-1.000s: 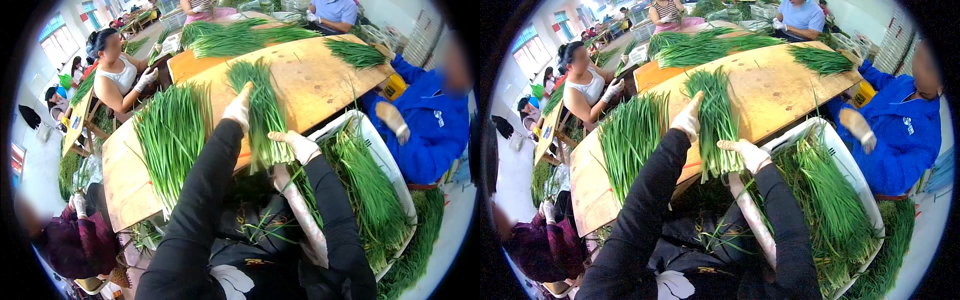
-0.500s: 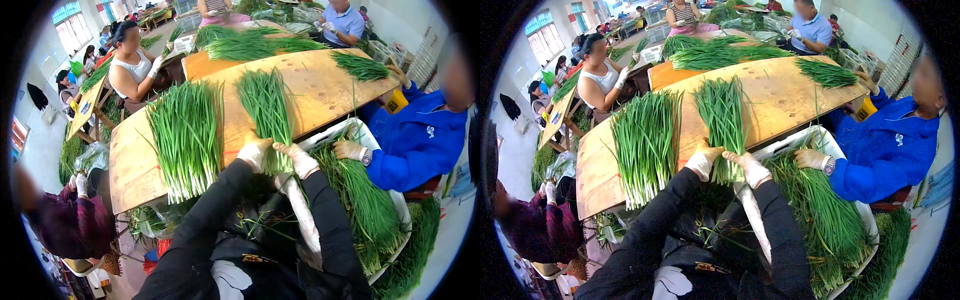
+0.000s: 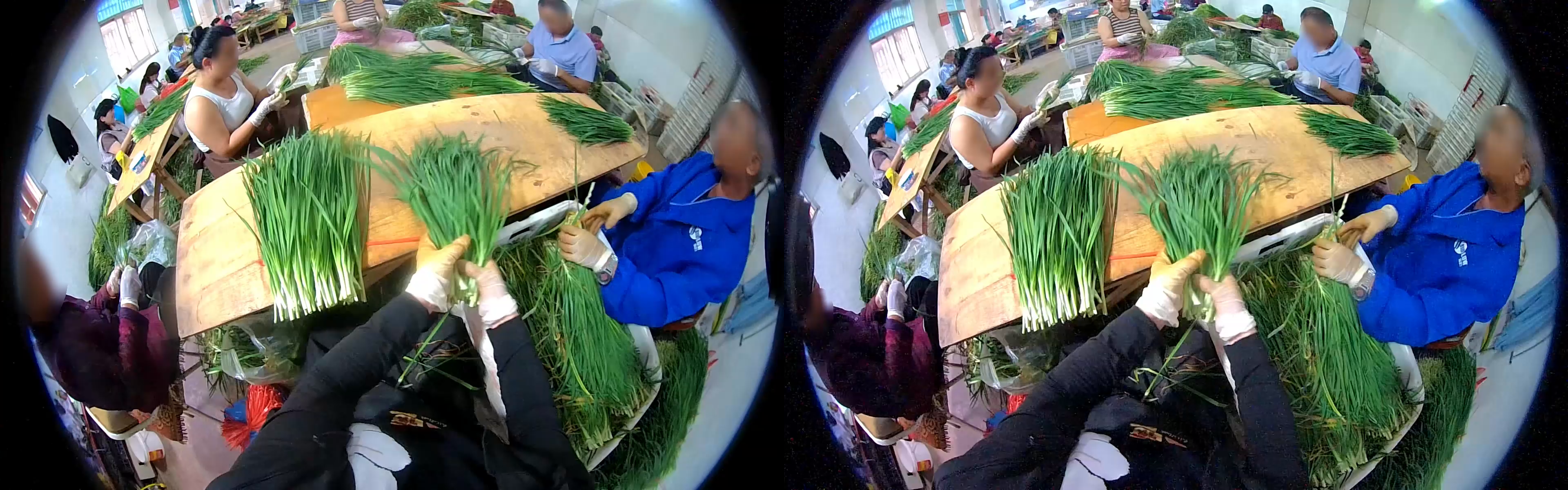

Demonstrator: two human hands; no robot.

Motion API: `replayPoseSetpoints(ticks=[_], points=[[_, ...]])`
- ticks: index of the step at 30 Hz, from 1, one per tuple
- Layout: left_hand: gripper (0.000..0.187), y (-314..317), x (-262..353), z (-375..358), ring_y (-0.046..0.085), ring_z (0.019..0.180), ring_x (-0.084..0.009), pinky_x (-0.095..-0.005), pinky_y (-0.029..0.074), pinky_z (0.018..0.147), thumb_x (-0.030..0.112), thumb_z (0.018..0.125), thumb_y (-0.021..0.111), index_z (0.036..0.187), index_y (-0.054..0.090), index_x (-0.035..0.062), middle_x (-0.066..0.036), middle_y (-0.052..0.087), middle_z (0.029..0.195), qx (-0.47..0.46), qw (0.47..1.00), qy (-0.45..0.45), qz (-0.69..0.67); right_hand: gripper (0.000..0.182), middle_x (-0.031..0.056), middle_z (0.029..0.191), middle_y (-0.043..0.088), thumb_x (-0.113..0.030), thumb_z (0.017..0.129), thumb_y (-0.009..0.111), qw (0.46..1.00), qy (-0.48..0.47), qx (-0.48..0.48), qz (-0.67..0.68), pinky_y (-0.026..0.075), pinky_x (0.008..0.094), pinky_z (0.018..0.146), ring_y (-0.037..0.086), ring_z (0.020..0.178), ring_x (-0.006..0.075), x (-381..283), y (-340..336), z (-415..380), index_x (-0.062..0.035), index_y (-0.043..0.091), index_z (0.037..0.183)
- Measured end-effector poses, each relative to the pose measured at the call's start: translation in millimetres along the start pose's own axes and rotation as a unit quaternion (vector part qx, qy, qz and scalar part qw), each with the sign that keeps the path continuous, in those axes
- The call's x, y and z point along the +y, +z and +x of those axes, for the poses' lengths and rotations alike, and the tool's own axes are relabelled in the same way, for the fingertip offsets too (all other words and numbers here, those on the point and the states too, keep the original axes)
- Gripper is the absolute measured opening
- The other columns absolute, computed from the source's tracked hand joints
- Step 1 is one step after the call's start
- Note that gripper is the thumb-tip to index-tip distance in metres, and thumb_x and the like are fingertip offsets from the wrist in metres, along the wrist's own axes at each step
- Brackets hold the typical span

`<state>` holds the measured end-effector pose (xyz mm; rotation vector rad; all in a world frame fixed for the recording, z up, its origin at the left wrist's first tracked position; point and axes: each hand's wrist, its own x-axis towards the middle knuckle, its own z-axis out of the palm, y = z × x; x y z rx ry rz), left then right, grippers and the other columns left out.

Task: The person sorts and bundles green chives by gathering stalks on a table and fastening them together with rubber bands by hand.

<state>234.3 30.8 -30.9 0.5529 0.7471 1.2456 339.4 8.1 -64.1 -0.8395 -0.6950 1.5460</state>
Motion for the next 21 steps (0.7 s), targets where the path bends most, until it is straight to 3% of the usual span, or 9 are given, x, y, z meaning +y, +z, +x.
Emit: replayPoseSetpoints(ticks=[2, 5, 7, 10, 13, 15, 19, 20, 21], points=[[0.035, -3, -11, 2, 0.059, 0.078, -0.0184, -0.0315, 0.050, 0.069, 0.011, 0.078, 0.064, 0.108, 0.049, 0.0026, -0.009, 0.060, 0.095, -0.056, 0.988, 0.137, 0.041, 0.038, 0.0044, 0.102, 0.057, -0.003, 0.077, 0.057, 1.000, 0.018, 0.000, 0.021, 0.047, 0.0288, 0.079, 0.057, 0.089, 0.0178, -14, 4, -11, -0.0043, 0.049, 0.114], [0.032, -21, -35, 8, 0.058, 0.079, -0.0173, -0.0307, 0.049, 0.069, 0.011, 0.080, 0.061, 0.109, 0.049, 0.0029, -0.008, 0.059, 0.095, 0.041, 0.987, 0.123, 0.094, 0.026, 0.0041, 0.090, 0.062, -0.007, 0.076, 0.060, 0.993, 0.066, 0.006, 0.092, 0.050, 0.0289, 0.072, 0.060, 0.079, 0.0171, 0, -3, -7, -0.0045, 0.056, 0.101], [0.029, -40, -37, 12, 0.057, 0.081, -0.0172, -0.0317, 0.048, 0.071, 0.014, 0.085, 0.054, 0.111, 0.048, 0.0029, -0.007, 0.058, 0.096, -0.051, 0.999, -0.002, -0.017, 0.021, 0.0048, 0.084, 0.063, -0.007, 0.076, 0.060, 0.976, 0.176, 0.031, 0.121, 0.050, 0.0284, 0.070, 0.060, 0.074, 0.0175, 8, -15, -2, -0.0037, 0.057, 0.096], [0.028, -42, -31, 9, 0.056, 0.081, -0.0171, -0.0317, 0.047, 0.071, 0.014, 0.085, 0.053, 0.110, 0.048, 0.0024, -0.006, 0.058, 0.095, -0.021, 0.993, -0.107, -0.036, 0.020, 0.0038, 0.083, 0.062, -0.010, 0.076, 0.063, 0.980, 0.170, 0.005, 0.107, 0.050, 0.0268, 0.066, 0.060, 0.072, 0.0155, 9, -14, -6, -0.0051, 0.057, 0.095], [0.030, -45, -35, 7, 0.055, 0.084, -0.0162, -0.0303, 0.047, 0.073, 0.016, 0.086, 0.053, 0.112, 0.047, 0.0021, -0.007, 0.057, 0.098, -0.004, 0.996, -0.090, -0.003, 0.024, 0.0034, 0.086, 0.062, -0.009, 0.075, 0.065, 0.986, 0.147, 0.003, 0.075, 0.049, 0.0260, 0.066, 0.060, 0.074, 0.0145, 11, -8, -13, -0.0051, 0.057, 0.098], [0.036, -49, -44, 10, 0.054, 0.088, -0.0160, -0.0288, 0.046, 0.076, 0.019, 0.086, 0.055, 0.116, 0.045, 0.0015, -0.008, 0.056, 0.102, -0.081, 0.997, 0.000, 0.004, 0.025, 0.0027, 0.086, 0.062, -0.009, 0.076, 0.066, 0.990, 0.135, -0.008, 0.049, 0.048, 0.0242, 0.067, 0.059, 0.076, 0.0133, 5, 1, -19, -0.0050, 0.057, 0.099], [0.046, -30, -17, -11, 0.055, 0.087, -0.0174, -0.0296, 0.047, 0.076, 0.022, 0.083, 0.060, 0.119, 0.040, 0.0006, -0.011, 0.057, 0.100, -0.041, 0.972, 0.073, 0.218, 0.025, 0.0071, 0.089, 0.061, -0.010, 0.081, 0.057, 0.986, 0.083, -0.090, 0.115, 0.051, 0.0287, 0.071, 0.060, 0.076, 0.0169, -11, 24, -42, 0.0005, 0.052, 0.103], [0.044, -16, 2, -23, 0.058, 0.079, -0.0185, -0.0312, 0.049, 0.070, 0.022, 0.081, 0.062, 0.115, 0.043, -0.0003, -0.010, 0.059, 0.093, 0.029, 0.991, -0.081, 0.104, 0.024, 0.0067, 0.088, 0.062, -0.013, 0.080, 0.058, 0.987, 0.118, -0.032, 0.109, 0.050, 0.0298, 0.071, 0.060, 0.077, 0.0172, 11, 4, -31, -0.0019, 0.054, 0.100], [0.038, -28, -3, -19, 0.059, 0.072, -0.0188, -0.0314, 0.050, 0.064, 0.020, 0.080, 0.063, 0.110, 0.048, -0.0002, -0.008, 0.060, 0.086, 0.010, 0.992, -0.110, 0.062, 0.022, 0.0063, 0.086, 0.062, -0.017, 0.080, 0.059, 0.984, 0.148, 0.021, 0.100, 0.050, 0.0310, 0.070, 0.060, 0.077, 0.0175, 29, -15, -16, -0.0042, 0.057, 0.098]])
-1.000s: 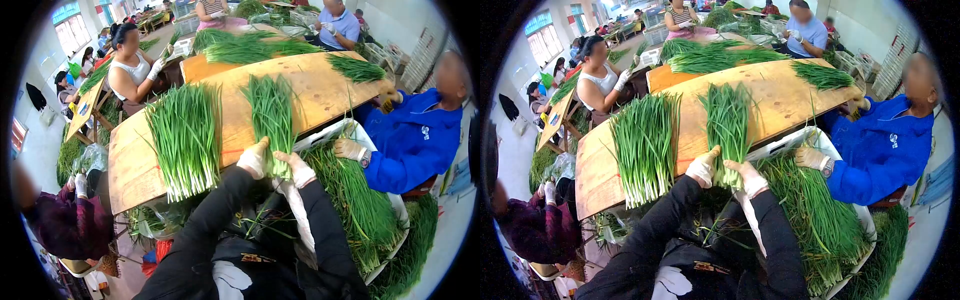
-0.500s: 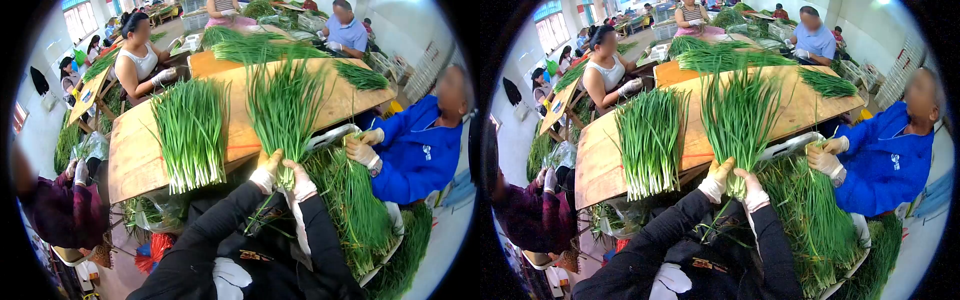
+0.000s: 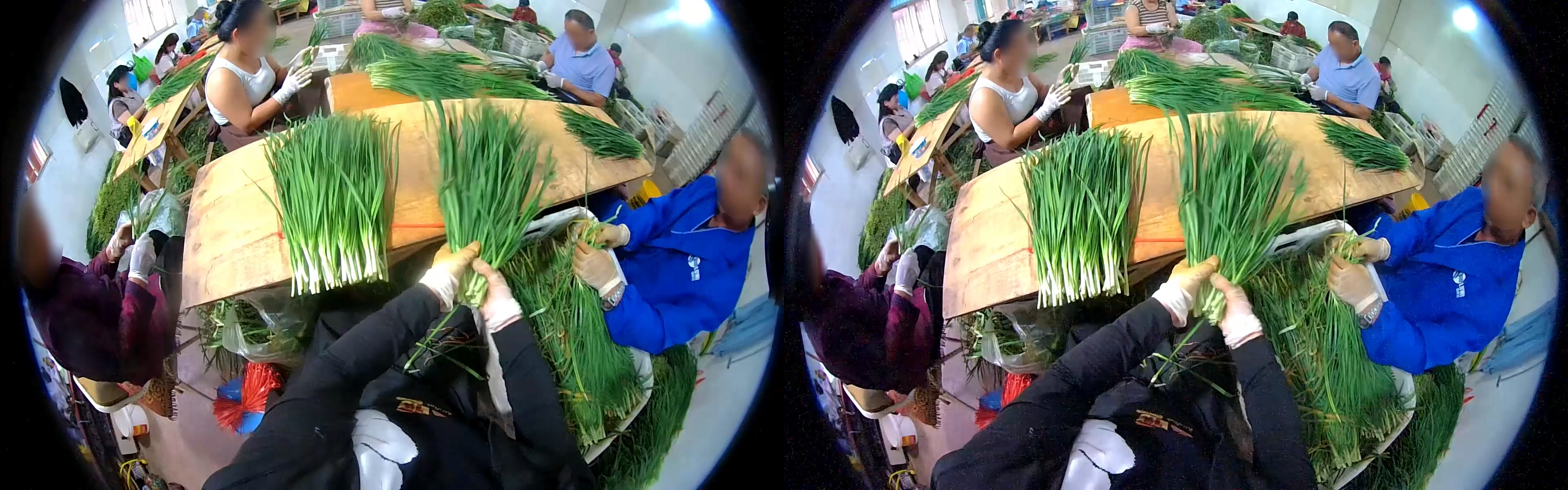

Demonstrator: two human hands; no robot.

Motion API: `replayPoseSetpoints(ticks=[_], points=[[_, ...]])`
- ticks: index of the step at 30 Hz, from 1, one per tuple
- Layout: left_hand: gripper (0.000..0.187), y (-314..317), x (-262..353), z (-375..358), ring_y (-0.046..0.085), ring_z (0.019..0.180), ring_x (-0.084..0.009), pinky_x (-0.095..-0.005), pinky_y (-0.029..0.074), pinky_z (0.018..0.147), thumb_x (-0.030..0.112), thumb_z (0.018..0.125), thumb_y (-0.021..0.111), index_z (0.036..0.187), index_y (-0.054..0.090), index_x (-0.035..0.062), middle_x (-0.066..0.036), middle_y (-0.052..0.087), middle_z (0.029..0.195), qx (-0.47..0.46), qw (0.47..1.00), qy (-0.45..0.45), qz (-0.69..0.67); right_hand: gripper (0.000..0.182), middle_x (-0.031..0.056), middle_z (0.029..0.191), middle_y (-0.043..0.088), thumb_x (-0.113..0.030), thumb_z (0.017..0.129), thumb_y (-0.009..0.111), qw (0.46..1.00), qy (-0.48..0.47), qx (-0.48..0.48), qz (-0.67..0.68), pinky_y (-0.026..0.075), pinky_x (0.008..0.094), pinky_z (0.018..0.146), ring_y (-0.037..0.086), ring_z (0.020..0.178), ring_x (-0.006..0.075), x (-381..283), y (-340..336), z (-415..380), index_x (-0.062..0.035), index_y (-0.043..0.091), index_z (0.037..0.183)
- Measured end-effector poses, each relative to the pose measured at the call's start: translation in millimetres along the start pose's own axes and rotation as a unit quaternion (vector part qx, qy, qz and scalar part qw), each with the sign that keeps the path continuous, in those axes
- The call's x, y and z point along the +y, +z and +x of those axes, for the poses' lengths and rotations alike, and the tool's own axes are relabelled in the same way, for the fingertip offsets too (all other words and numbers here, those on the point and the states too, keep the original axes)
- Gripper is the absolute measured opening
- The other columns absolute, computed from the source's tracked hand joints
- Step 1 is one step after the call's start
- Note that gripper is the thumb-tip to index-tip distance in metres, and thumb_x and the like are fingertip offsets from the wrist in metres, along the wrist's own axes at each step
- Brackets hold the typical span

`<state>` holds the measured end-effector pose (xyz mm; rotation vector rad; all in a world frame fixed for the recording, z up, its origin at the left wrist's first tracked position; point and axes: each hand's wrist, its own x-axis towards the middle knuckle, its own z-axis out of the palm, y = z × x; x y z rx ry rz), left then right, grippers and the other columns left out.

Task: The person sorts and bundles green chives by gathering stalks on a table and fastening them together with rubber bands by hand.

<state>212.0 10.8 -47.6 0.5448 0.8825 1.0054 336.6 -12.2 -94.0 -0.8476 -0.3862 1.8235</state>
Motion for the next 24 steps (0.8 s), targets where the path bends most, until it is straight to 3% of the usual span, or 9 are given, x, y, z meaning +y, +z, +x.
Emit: replayPoseSetpoints(ticks=[2, 3, 7, 11, 14, 16, 18, 22, 24], points=[[0.032, -5, -1, -10, 0.059, 0.073, -0.0183, -0.0309, 0.050, 0.064, 0.019, 0.080, 0.063, 0.105, 0.052, 0.0012, -0.009, 0.061, 0.086, -0.008, 0.998, -0.021, -0.060, 0.023, 0.0056, 0.090, 0.062, -0.018, 0.079, 0.059, 0.999, 0.028, -0.002, 0.020, 0.050, 0.0312, 0.072, 0.060, 0.078, 0.0183, 6, 7, -6, -0.0043, 0.057, 0.098], [0.030, -13, -8, -9, 0.059, 0.073, -0.0171, -0.0305, 0.050, 0.063, 0.019, 0.080, 0.064, 0.103, 0.054, 0.0022, -0.008, 0.061, 0.086, -0.070, 0.989, -0.007, -0.127, 0.026, 0.0053, 0.094, 0.062, -0.019, 0.078, 0.060, 1.000, -0.009, -0.008, 0.014, 0.049, 0.0312, 0.075, 0.060, 0.081, 0.0182, 11, 10, -14, -0.0039, 0.056, 0.100], [0.032, -25, -9, -32, 0.060, 0.073, -0.0177, -0.0297, 0.050, 0.064, 0.017, 0.079, 0.065, 0.105, 0.054, 0.0016, -0.008, 0.061, 0.088, -0.056, 0.988, -0.052, -0.131, 0.044, 0.0056, 0.100, 0.057, -0.012, 0.076, 0.063, 0.994, -0.103, -0.039, -0.013, 0.048, 0.0302, 0.079, 0.057, 0.089, 0.0171, 30, 25, -29, -0.0041, 0.047, 0.115], [0.037, -30, -16, -37, 0.057, 0.087, -0.0178, -0.0317, 0.048, 0.075, 0.017, 0.080, 0.062, 0.113, 0.050, 0.0022, -0.009, 0.058, 0.102, -0.093, 0.991, 0.055, -0.082, 0.058, 0.0025, 0.105, 0.053, -0.020, 0.072, 0.070, 0.986, -0.138, -0.089, -0.024, 0.046, 0.0298, 0.081, 0.053, 0.094, 0.0165, 29, 37, -41, -0.0051, 0.041, 0.120], [0.034, -41, -21, -29, 0.058, 0.086, -0.0176, -0.0323, 0.049, 0.073, 0.018, 0.082, 0.061, 0.111, 0.052, 0.0030, -0.007, 0.059, 0.100, -0.108, 0.977, -0.089, -0.161, 0.052, 0.0053, 0.104, 0.054, -0.023, 0.074, 0.068, 0.989, -0.126, -0.056, -0.047, 0.044, 0.0293, 0.081, 0.053, 0.094, 0.0163, 45, 16, -23, -0.0030, 0.045, 0.116], [0.030, -51, -23, -22, 0.060, 0.080, -0.0183, -0.0318, 0.050, 0.068, 0.019, 0.082, 0.060, 0.108, 0.055, 0.0034, -0.006, 0.061, 0.095, -0.102, 0.975, -0.104, -0.166, 0.050, 0.0044, 0.101, 0.054, -0.031, 0.078, 0.065, 0.907, -0.289, -0.038, -0.304, 0.042, 0.0273, 0.078, 0.051, 0.090, 0.0140, 29, 44, -36, -0.0018, 0.046, 0.113], [0.027, -61, -23, -23, 0.061, 0.072, -0.0183, -0.0303, 0.050, 0.063, 0.019, 0.082, 0.061, 0.104, 0.057, 0.0039, -0.006, 0.062, 0.087, -0.173, 0.956, -0.183, -0.151, 0.051, 0.0051, 0.102, 0.054, -0.033, 0.079, 0.064, 0.873, -0.270, -0.015, -0.405, 0.041, 0.0269, 0.079, 0.051, 0.091, 0.0150, 24, 52, -46, -0.0013, 0.045, 0.115], [0.027, -56, -15, -33, 0.060, 0.067, -0.0162, -0.0276, 0.050, 0.059, 0.019, 0.077, 0.067, 0.098, 0.058, 0.0041, -0.005, 0.061, 0.080, -0.217, 0.963, -0.151, -0.044, 0.054, 0.0101, 0.107, 0.054, -0.044, 0.082, 0.056, 0.876, -0.235, -0.031, -0.419, 0.041, 0.0303, 0.081, 0.052, 0.093, 0.0209, 26, 7, -25, -0.0032, 0.045, 0.117], [0.027, -58, -21, -33, 0.060, 0.066, -0.0159, -0.0275, 0.050, 0.059, 0.017, 0.075, 0.068, 0.097, 0.058, 0.0039, -0.005, 0.062, 0.079, -0.207, 0.967, -0.144, -0.022, 0.064, 0.0148, 0.114, 0.051, -0.058, 0.084, 0.039, 0.591, -0.255, -0.021, -0.765, 0.041, 0.0360, 0.082, 0.052, 0.096, 0.0278, 16, 7, -22, -0.0057, 0.043, 0.120]])
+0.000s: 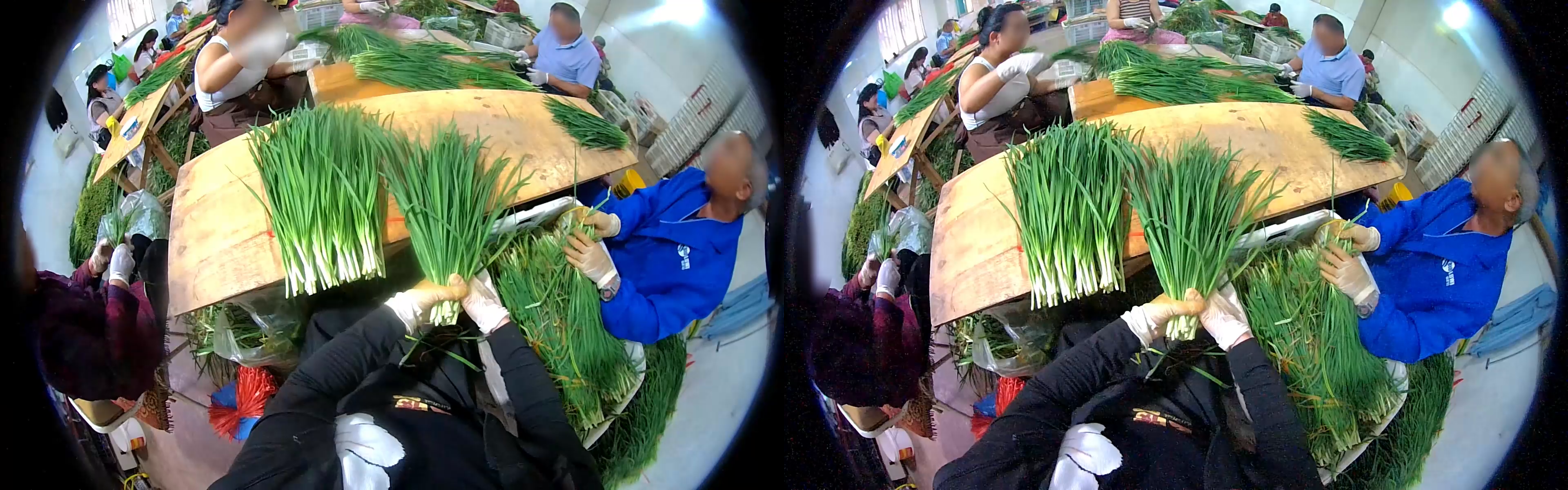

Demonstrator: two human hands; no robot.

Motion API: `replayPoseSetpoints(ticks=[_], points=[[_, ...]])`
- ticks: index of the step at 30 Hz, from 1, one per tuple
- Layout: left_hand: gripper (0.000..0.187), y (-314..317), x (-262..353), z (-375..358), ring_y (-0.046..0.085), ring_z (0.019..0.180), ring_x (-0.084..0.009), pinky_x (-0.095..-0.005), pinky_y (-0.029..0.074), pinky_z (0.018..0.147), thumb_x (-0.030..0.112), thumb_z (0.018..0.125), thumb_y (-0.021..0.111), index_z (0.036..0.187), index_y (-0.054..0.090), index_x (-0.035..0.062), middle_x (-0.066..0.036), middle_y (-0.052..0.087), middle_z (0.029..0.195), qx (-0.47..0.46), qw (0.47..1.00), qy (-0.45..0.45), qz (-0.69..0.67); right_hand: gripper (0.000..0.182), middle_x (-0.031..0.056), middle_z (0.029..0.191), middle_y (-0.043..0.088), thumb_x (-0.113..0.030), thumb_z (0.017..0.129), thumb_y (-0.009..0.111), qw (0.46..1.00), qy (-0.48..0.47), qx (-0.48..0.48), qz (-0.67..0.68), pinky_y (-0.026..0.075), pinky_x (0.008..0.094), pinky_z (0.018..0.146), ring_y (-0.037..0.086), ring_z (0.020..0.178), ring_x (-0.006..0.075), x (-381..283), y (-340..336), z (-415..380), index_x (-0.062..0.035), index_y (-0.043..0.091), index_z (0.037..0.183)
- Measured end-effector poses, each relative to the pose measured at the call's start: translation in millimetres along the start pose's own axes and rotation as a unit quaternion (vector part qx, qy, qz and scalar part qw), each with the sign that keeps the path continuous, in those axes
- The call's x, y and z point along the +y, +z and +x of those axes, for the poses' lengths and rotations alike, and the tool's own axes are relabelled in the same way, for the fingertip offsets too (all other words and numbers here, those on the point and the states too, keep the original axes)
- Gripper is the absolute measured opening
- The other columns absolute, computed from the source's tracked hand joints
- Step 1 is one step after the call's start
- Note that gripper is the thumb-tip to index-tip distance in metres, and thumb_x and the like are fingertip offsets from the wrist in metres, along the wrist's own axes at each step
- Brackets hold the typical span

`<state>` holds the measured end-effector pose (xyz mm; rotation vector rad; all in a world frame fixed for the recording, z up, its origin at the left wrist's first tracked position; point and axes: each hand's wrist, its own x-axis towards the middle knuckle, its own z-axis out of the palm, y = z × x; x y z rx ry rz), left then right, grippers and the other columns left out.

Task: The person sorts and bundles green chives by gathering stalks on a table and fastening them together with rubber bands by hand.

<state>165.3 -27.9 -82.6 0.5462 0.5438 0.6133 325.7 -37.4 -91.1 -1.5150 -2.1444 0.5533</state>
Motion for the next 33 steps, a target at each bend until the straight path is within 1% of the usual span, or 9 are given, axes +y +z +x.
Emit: replayPoseSetpoints(ticks=[6, 12, 15, 19, 20, 22, 25, 29, 33], points=[[0.032, -24, -24, 8, 0.061, 0.070, -0.0164, -0.0269, 0.050, 0.062, 0.002, 0.069, 0.068, 0.099, 0.057, -0.0002, -0.009, 0.064, 0.084, 0.038, 0.998, 0.022, 0.047, 0.076, 0.0177, 0.073, 0.062, -0.069, 0.078, 0.030, 0.909, 0.124, -0.310, -0.249, 0.045, 0.0386, 0.070, 0.060, 0.074, 0.0324, -38, -69, 29, -0.0020, 0.065, 0.079], [0.038, -25, -29, 10, 0.060, 0.079, -0.0148, -0.0262, 0.050, 0.067, -0.007, 0.065, 0.065, 0.101, 0.058, 0.0013, -0.009, 0.063, 0.093, 0.058, 0.989, 0.054, 0.121, 0.035, 0.0090, 0.114, 0.054, -0.024, 0.075, 0.066, 0.961, -0.201, 0.127, -0.144, 0.043, 0.0346, 0.084, 0.050, 0.104, 0.0241, -65, -91, 107, -0.0174, 0.059, 0.109], [0.041, -33, -32, 12, 0.060, 0.083, -0.0161, -0.0271, 0.049, 0.071, -0.007, 0.064, 0.066, 0.103, 0.056, 0.0008, -0.009, 0.063, 0.095, 0.050, 0.990, 0.044, 0.123, 0.062, 0.0081, 0.138, 0.028, -0.026, 0.068, 0.070, 0.955, -0.114, -0.016, -0.273, 0.026, 0.0440, 0.101, 0.025, 0.126, 0.0315, -71, -70, 138, -0.0226, 0.046, 0.125], [0.044, -35, -35, 9, 0.058, 0.094, -0.0180, -0.0282, 0.047, 0.081, -0.004, 0.065, 0.066, 0.108, 0.054, 0.0013, -0.010, 0.062, 0.101, 0.040, 0.973, 0.090, 0.210, 0.043, 0.0100, 0.134, 0.034, -0.022, 0.071, 0.059, 0.892, -0.047, -0.155, -0.422, 0.016, 0.0470, 0.105, 0.019, 0.130, 0.0286, -60, -47, 161, -0.0165, 0.055, 0.114], [0.044, -36, -35, 7, 0.058, 0.094, -0.0180, -0.0282, 0.047, 0.081, -0.004, 0.065, 0.066, 0.108, 0.054, 0.0013, -0.010, 0.062, 0.101, 0.039, 0.973, 0.086, 0.212, 0.024, 0.0093, 0.118, 0.051, -0.017, 0.073, 0.054, 0.901, -0.121, 0.063, -0.411, 0.026, 0.0453, 0.101, 0.036, 0.121, 0.0273, -2, -19, 180, -0.0142, 0.063, 0.095], [0.045, -38, -37, 2, 0.058, 0.095, -0.0181, -0.0285, 0.046, 0.082, -0.004, 0.066, 0.067, 0.108, 0.054, 0.0017, -0.011, 0.061, 0.103, 0.021, 0.961, 0.110, 0.253, 0.014, 0.0067, 0.098, 0.061, -0.015, 0.075, 0.052, 0.866, -0.009, 0.100, -0.489, 0.039, 0.0419, 0.088, 0.054, 0.100, 0.0251, -9, -62, 186, -0.0121, 0.065, 0.081], [0.044, -37, -38, -7, 0.058, 0.095, -0.0174, -0.0281, 0.046, 0.082, -0.005, 0.067, 0.066, 0.109, 0.054, 0.0020, -0.010, 0.062, 0.102, 0.004, 0.971, 0.099, 0.216, 0.021, 0.0127, 0.080, 0.060, -0.016, 0.085, 0.042, 0.945, 0.092, 0.290, -0.118, 0.045, 0.0351, 0.072, 0.058, 0.076, 0.0243, 9, -132, 179, -0.0086, 0.062, 0.087], [0.042, -34, -36, -12, 0.058, 0.091, -0.0158, -0.0268, 0.048, 0.076, -0.006, 0.068, 0.064, 0.108, 0.054, 0.0018, -0.010, 0.062, 0.101, -0.005, 0.978, 0.081, 0.191, 0.026, 0.0080, 0.081, 0.061, -0.026, 0.090, 0.047, 0.840, -0.080, 0.383, 0.375, 0.046, 0.0289, 0.075, 0.057, 0.071, 0.0146, -30, -204, 123, -0.0052, 0.056, 0.078], [0.041, -31, -36, -10, 0.059, 0.085, -0.0139, -0.0253, 0.049, 0.070, -0.007, 0.068, 0.064, 0.107, 0.054, 0.0015, -0.010, 0.062, 0.101, -0.008, 0.979, 0.084, 0.187, 0.031, 0.0042, 0.069, 0.054, -0.033, 0.091, 0.041, 0.850, -0.104, 0.123, 0.502, 0.042, 0.0253, 0.059, 0.053, 0.065, 0.0123, -43, -177, 44, -0.0057, 0.053, 0.084]])
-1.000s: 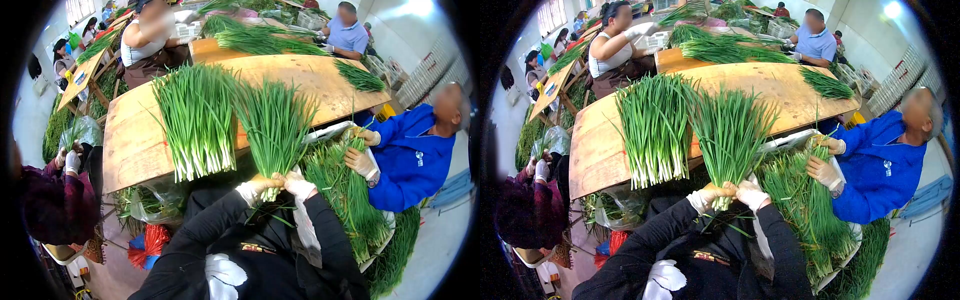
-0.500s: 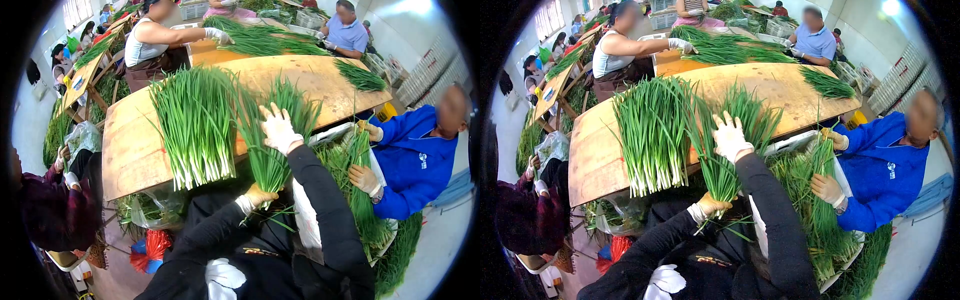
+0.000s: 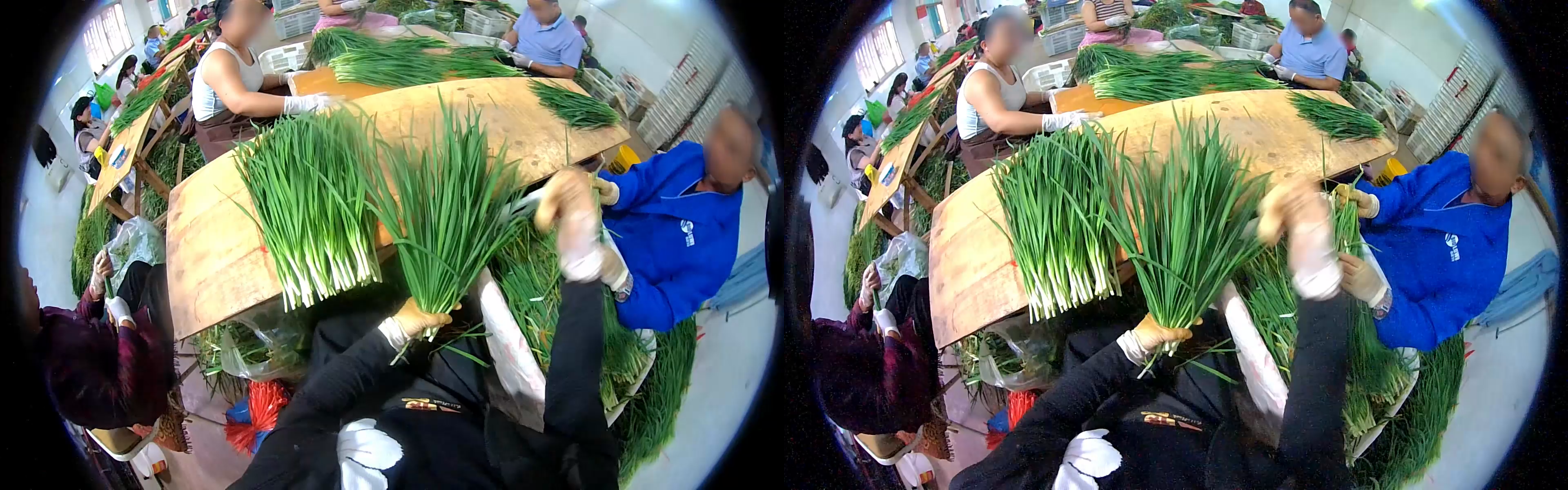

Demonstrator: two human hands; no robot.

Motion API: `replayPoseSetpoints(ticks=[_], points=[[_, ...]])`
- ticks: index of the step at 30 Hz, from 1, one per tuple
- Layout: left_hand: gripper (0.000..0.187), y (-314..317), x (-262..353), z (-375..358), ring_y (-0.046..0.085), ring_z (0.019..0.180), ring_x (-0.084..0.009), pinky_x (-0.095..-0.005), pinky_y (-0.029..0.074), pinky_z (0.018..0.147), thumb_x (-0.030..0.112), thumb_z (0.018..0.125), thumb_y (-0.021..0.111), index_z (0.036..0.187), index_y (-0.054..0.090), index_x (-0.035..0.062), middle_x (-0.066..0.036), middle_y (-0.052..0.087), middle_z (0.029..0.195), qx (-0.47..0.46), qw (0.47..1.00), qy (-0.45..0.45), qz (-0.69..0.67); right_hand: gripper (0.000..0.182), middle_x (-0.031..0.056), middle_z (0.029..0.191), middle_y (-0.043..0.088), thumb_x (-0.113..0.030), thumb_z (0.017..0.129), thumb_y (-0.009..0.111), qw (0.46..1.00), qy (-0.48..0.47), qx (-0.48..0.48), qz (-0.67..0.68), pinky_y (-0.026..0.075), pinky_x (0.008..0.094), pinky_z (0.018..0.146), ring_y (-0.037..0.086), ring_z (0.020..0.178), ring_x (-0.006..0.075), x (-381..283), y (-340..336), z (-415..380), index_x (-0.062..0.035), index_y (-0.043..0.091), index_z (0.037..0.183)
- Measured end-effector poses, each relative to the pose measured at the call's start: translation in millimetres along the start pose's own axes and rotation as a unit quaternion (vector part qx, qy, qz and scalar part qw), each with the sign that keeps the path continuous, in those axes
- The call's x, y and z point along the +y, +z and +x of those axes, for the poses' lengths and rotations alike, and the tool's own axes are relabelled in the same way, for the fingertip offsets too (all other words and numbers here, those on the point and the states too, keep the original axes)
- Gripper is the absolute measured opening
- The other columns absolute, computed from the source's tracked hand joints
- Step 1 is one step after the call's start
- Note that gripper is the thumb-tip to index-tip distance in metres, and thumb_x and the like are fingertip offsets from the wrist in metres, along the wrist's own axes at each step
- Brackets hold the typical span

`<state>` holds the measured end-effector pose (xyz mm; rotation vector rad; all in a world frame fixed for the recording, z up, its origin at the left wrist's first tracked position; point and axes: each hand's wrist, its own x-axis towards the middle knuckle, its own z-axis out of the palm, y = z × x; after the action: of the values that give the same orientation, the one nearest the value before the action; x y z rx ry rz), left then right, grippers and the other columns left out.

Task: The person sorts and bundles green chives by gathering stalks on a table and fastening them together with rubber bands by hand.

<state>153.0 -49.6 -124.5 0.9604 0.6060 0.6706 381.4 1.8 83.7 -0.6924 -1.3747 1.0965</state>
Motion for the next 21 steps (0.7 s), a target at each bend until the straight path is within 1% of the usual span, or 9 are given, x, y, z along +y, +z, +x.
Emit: replayPoseSetpoints(ticks=[1, 2, 3, 6, 7, 10, 11, 13, 21], points=[[0.040, 1, 3, 0, 0.059, 0.084, -0.0139, -0.0252, 0.049, 0.070, -0.007, 0.068, 0.064, 0.107, 0.054, 0.0015, -0.010, 0.062, 0.101, 0.004, 1.000, -0.007, 0.003, 0.033, 0.0052, 0.071, 0.057, -0.033, 0.091, 0.040, 0.998, -0.030, 0.012, -0.046, 0.043, 0.0219, 0.057, 0.054, 0.062, 0.0118, 26, 25, -13, -0.0047, 0.054, 0.082], [0.043, 4, 9, -2, 0.059, 0.085, -0.0146, -0.0252, 0.049, 0.069, -0.007, 0.068, 0.064, 0.109, 0.053, 0.0014, -0.010, 0.061, 0.101, -0.001, 1.000, -0.009, -0.007, 0.030, 0.0085, 0.082, 0.062, -0.030, 0.092, 0.040, 0.994, 0.097, -0.027, -0.050, 0.045, 0.0199, 0.057, 0.057, 0.063, 0.0123, 33, 35, -28, -0.0045, 0.056, 0.086], [0.043, 6, 11, -3, 0.059, 0.085, -0.0146, -0.0252, 0.049, 0.069, -0.007, 0.068, 0.064, 0.109, 0.053, 0.0014, -0.010, 0.061, 0.101, -0.001, 1.000, -0.011, -0.004, 0.030, 0.0089, 0.088, 0.064, -0.032, 0.091, 0.042, 0.954, 0.014, -0.074, -0.291, 0.047, 0.0221, 0.055, 0.060, 0.064, 0.0138, 36, 55, -37, -0.0052, 0.056, 0.096], [0.046, 8, 7, 0, 0.059, 0.078, -0.0146, -0.0264, 0.050, 0.067, -0.006, 0.069, 0.064, 0.112, 0.050, 0.0011, -0.012, 0.061, 0.102, 0.007, 0.997, 0.030, 0.068, 0.048, 0.0074, 0.086, 0.065, -0.047, 0.077, 0.054, 0.728, 0.042, -0.180, -0.660, 0.048, 0.0269, 0.052, 0.063, 0.065, 0.0177, 54, 81, -33, -0.0114, 0.055, 0.109], [0.046, 12, 14, -4, 0.059, 0.078, -0.0146, -0.0264, 0.050, 0.067, -0.006, 0.069, 0.064, 0.112, 0.050, 0.0011, -0.012, 0.061, 0.102, 0.006, 0.997, 0.025, 0.072, 0.045, 0.0066, 0.078, 0.063, -0.050, 0.078, 0.052, 0.761, -0.124, -0.127, -0.624, 0.047, 0.0289, 0.049, 0.060, 0.059, 0.0213, 95, 69, -35, -0.0108, 0.059, 0.101], [0.042, 23, 33, -16, 0.060, 0.076, -0.0151, -0.0270, 0.050, 0.067, 0.000, 0.073, 0.065, 0.112, 0.050, -0.0002, -0.013, 0.061, 0.104, -0.044, 0.997, -0.005, -0.069, 0.030, 0.0063, 0.072, 0.061, -0.035, 0.085, 0.052, 0.827, -0.110, -0.072, -0.547, 0.043, 0.0276, 0.044, 0.054, 0.049, 0.0183, 92, 62, -17, -0.0069, 0.062, 0.087], [0.042, 27, 37, -17, 0.059, 0.074, -0.0151, -0.0263, 0.050, 0.065, 0.001, 0.073, 0.064, 0.113, 0.050, -0.0009, -0.014, 0.060, 0.104, -0.042, 0.994, 0.000, -0.097, 0.024, 0.0042, 0.074, 0.063, -0.028, 0.087, 0.053, 0.913, 0.001, -0.068, -0.402, 0.039, 0.0227, 0.041, 0.049, 0.044, 0.0110, 72, 64, -16, -0.0052, 0.059, 0.083], [0.044, 32, 48, -21, 0.058, 0.073, -0.0151, -0.0258, 0.050, 0.063, 0.002, 0.073, 0.065, 0.114, 0.049, -0.0026, -0.014, 0.060, 0.102, -0.044, 0.991, -0.001, -0.129, 0.022, 0.0027, 0.077, 0.064, -0.025, 0.089, 0.050, 0.981, 0.137, 0.044, -0.132, 0.035, 0.0187, 0.040, 0.045, 0.042, 0.0054, 66, 56, -18, -0.0050, 0.057, 0.082], [0.039, 40, 74, -17, 0.057, 0.070, -0.0119, -0.0244, 0.050, 0.061, 0.002, 0.073, 0.062, 0.110, 0.051, -0.0022, -0.011, 0.061, 0.100, -0.051, 0.983, -0.074, -0.163, 0.026, 0.0011, 0.069, 0.062, -0.029, 0.088, 0.051, 0.953, 0.106, 0.194, -0.207, 0.034, 0.0195, 0.037, 0.044, 0.040, 0.0060, 62, 35, -13, -0.0071, 0.059, 0.077]])
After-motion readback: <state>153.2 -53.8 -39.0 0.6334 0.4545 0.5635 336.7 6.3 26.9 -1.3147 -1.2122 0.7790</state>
